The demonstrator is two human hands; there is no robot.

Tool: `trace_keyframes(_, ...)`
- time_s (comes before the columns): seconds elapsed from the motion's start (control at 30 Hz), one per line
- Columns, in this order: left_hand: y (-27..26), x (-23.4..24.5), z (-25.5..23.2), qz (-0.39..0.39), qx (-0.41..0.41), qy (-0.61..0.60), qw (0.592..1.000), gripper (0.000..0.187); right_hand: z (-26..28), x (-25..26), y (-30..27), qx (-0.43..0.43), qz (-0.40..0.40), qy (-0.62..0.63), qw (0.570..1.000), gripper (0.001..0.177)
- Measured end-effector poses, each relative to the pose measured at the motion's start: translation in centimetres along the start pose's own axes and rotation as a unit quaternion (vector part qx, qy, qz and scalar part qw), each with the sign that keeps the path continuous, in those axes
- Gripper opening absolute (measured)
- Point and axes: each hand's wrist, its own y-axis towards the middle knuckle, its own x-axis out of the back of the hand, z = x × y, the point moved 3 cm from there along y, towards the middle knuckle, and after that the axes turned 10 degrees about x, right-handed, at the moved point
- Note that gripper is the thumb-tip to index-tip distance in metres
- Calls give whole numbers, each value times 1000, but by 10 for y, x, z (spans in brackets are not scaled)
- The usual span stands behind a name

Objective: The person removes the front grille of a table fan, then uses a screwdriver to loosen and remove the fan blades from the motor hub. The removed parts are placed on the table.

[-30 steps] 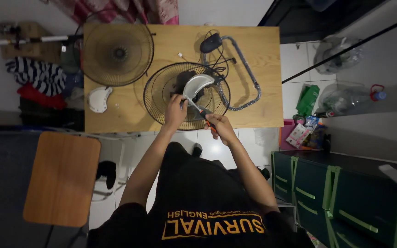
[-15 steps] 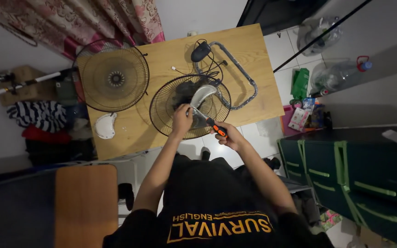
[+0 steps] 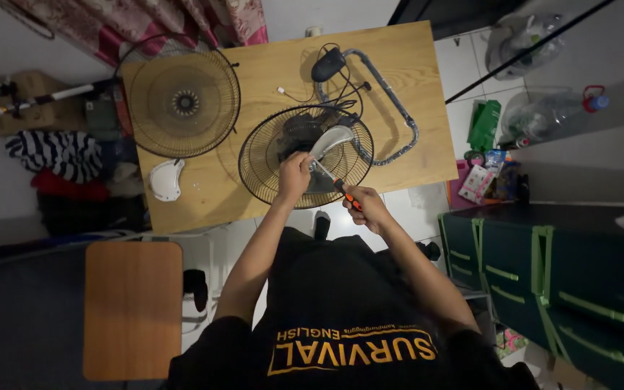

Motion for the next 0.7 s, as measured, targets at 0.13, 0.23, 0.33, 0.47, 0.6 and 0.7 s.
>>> trace_keyframes(0.13,3,-8,1,-36,-40,8,999,16,12,1,3,296,-17,-420,858,30)
trace_keyframes(0.23,0,-17,-4,-26,-26,61,997,15,9,1,-7,361,-50,-482,797,32)
trace_keyframes(0.33,1,-20,-12,-49,-17,45,998,11,14,14,-8,295,-69,-360,882,34)
trace_keyframes(0.47,-8,-21,-5,-73,32,3,997,11,10,21,1,102,-48,-15,994,37)
trace_keyframes(0.6,-11,-27,15,-44,141,-143,979,18,18,8,-3,209,-19,-164,964,34)
trace_keyframes(0.7,-16,-31,29,-51,133,-197,970,20,33,-9,-26,596,-44,-389,701,35)
